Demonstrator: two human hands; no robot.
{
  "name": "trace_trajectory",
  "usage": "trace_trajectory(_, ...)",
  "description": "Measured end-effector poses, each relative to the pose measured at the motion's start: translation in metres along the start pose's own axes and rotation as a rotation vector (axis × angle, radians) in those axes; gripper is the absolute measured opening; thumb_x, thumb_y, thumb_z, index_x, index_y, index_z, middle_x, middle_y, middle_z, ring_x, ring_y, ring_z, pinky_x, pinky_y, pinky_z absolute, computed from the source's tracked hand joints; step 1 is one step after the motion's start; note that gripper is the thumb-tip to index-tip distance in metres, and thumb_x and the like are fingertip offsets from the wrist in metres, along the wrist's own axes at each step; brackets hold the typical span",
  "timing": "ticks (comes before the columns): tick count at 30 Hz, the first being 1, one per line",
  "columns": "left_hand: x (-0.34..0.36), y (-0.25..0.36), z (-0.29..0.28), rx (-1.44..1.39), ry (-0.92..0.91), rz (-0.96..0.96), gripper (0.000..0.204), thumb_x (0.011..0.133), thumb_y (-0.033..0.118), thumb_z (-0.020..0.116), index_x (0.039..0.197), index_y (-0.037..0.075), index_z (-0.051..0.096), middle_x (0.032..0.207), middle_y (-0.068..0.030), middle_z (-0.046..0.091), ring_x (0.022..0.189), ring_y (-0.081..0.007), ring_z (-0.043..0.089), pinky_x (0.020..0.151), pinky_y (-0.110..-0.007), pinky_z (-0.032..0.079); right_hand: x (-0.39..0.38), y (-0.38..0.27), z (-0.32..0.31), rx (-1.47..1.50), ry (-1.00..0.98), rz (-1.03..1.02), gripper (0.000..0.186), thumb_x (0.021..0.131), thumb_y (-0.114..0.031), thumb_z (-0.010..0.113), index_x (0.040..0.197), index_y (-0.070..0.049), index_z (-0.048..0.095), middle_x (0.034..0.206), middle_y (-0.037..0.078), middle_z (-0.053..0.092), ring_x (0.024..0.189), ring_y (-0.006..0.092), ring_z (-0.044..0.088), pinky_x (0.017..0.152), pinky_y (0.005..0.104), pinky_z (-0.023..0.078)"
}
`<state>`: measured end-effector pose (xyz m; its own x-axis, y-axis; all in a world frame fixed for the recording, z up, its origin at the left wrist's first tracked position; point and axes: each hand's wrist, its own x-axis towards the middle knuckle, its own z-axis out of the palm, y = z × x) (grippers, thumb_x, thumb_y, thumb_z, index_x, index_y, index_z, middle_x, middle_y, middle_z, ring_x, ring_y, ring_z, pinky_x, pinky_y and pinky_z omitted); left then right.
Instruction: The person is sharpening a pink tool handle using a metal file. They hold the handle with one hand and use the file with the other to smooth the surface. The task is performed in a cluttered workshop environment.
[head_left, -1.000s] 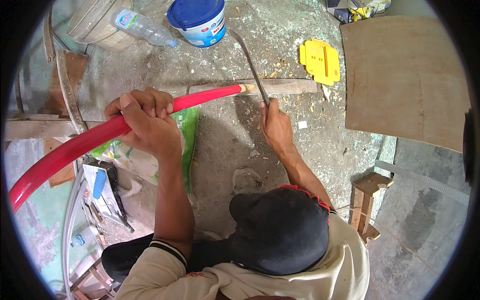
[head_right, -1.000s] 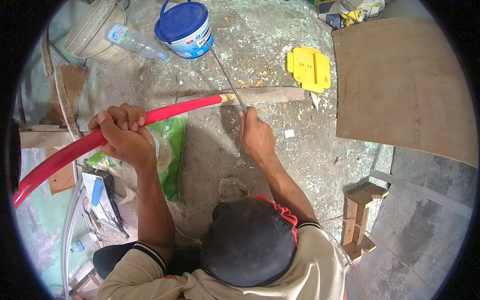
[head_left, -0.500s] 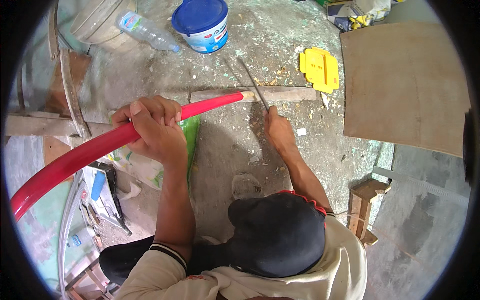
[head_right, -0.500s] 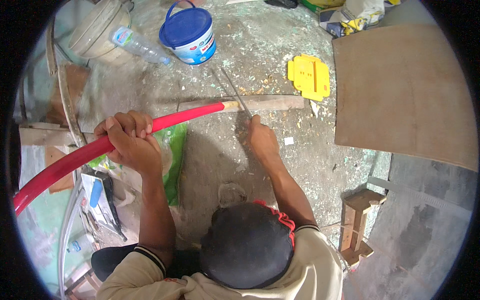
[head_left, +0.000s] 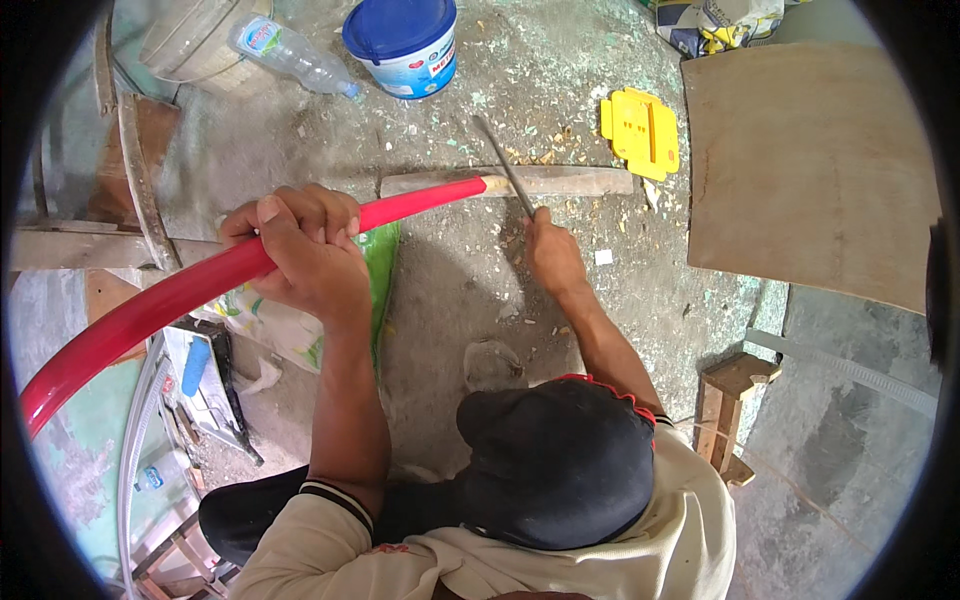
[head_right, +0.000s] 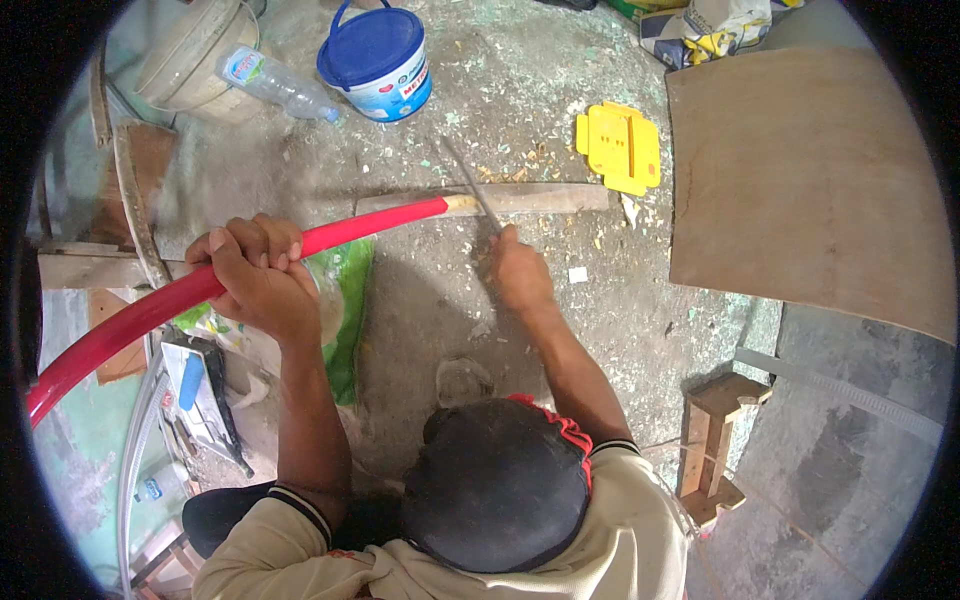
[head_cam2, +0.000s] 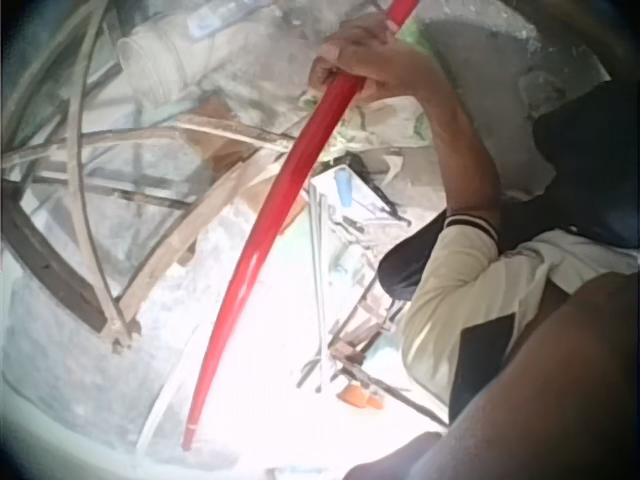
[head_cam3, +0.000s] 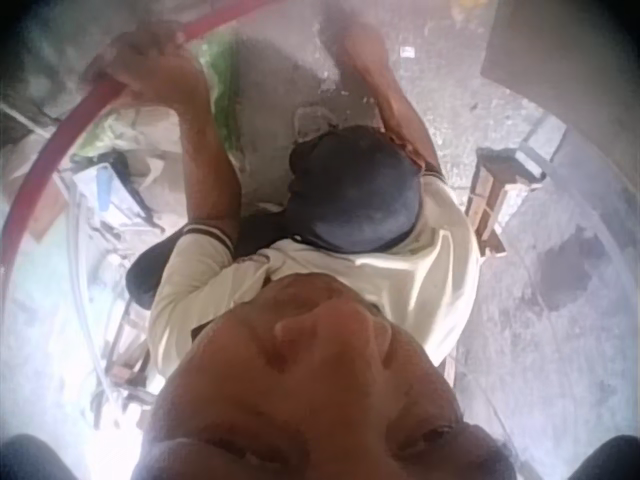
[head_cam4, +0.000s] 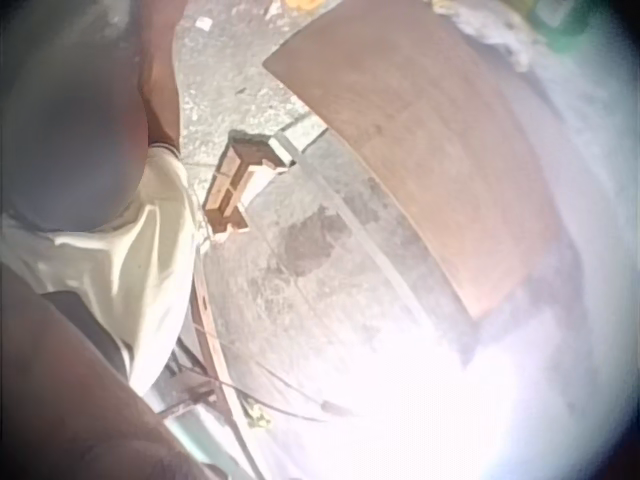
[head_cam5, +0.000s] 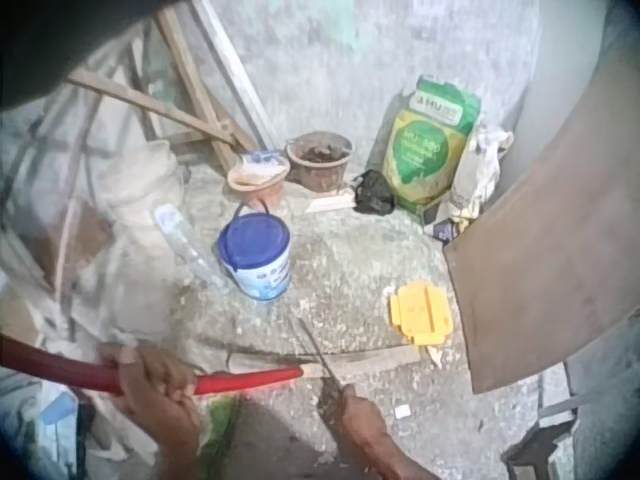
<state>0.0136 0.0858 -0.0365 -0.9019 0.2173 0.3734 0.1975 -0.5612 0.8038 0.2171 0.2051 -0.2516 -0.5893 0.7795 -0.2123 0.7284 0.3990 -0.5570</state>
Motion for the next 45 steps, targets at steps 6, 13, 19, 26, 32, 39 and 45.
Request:
trace_trajectory(6,0.0,-0.002,-0.005,-0.004,-0.012,0.014,0.007,0.101,0.014,0.052,0.097,0.015,0.046,0.057,0.0015,0.03,0.046,-0.0094,0.031,0.044,-0.028,0.031,-0.01,-0.042,-0.028,0.043,0.023,0.013,0.031,0.109,-0.032,0.042,0.105,-0.002,0.045,0.074,0.035,0.064,0.073,0.0556,0.063,0.069,0.0661,0.045)
trace_trajectory(13,0.002,-0.002,-0.016,-0.021,-0.027,0.01,0.006,0.101,0.013,0.05,0.097,0.015,0.046,0.059,0.0013,0.031,0.047,-0.0094,0.031,0.043,-0.028,0.031,-0.009,-0.05,-0.031,0.001,-0.077,0.056,0.031,0.108,-0.034,0.041,0.109,-0.003,0.046,0.082,0.034,0.067,0.083,0.0562,0.065,0.075,0.0642,0.048)
trace_trajectory(19,0.002,-0.002,-0.007,-0.041,-0.041,-0.003,0.008,0.101,0.013,0.05,0.096,0.014,0.044,0.058,0.0017,0.03,0.046,-0.009,0.03,0.043,-0.028,0.03,0.011,-0.012,-0.013,-0.093,-0.018,0.065,0.03,0.108,-0.032,0.044,0.107,-0.002,0.045,0.075,0.033,0.065,0.074,0.0554,0.064,0.067,0.0639,0.048)
trace_trajectory(26,0.004,-0.001,-0.007,-0.073,-0.082,-0.018,0.009,0.102,0.012,0.051,0.096,0.013,0.044,0.059,0.0012,0.032,0.047,-0.0089,0.032,0.043,-0.028,0.031,0.012,-0.007,-0.013,-0.062,-0.036,0.004,0.032,0.108,-0.032,0.044,0.104,0.0,0.047,0.075,0.033,0.066,0.074,0.055,0.064,0.068,0.0634,0.048)
trace_trajectory(32,0.001,-0.009,-0.013,0.091,-0.056,0.132,0.013,0.102,0.005,0.053,0.103,0.012,0.042,0.068,-0.0047,0.048,0.059,-0.0148,0.047,0.056,-0.034,0.046,0.005,-0.027,-0.017,0.011,-0.044,0.038,0.03,0.108,-0.03,0.045,0.104,0.0,0.046,0.074,0.032,0.065,0.072,0.0547,0.064,0.067,0.0638,0.047)
trace_trajectory(39,0.008,-0.008,-0.011,0.104,-0.026,0.103,0.02,0.099,0.002,0.052,0.103,0.009,0.034,0.069,-0.0094,0.05,0.058,-0.0166,0.048,0.054,-0.037,0.048,-0.008,-0.05,-0.026,0.11,0.036,0.013,0.031,0.109,-0.031,0.045,0.103,-0.001,0.043,0.065,0.03,0.061,0.065,0.0545,0.062,0.057,0.0617,0.045)
trace_trajectory(45,-0.003,-0.004,-0.022,0.027,-0.098,0.079,0.018,0.099,0.001,0.052,0.103,0.016,0.043,0.068,-0.0032,0.047,0.06,-0.0133,0.044,0.055,-0.033,0.043,-0.011,-0.05,-0.033,0.062,0.054,-0.011,0.03,0.108,-0.031,0.045,0.105,-0.001,0.044,0.068,0.031,0.062,0.065,0.0542,0.062,0.057,0.0616,0.045)
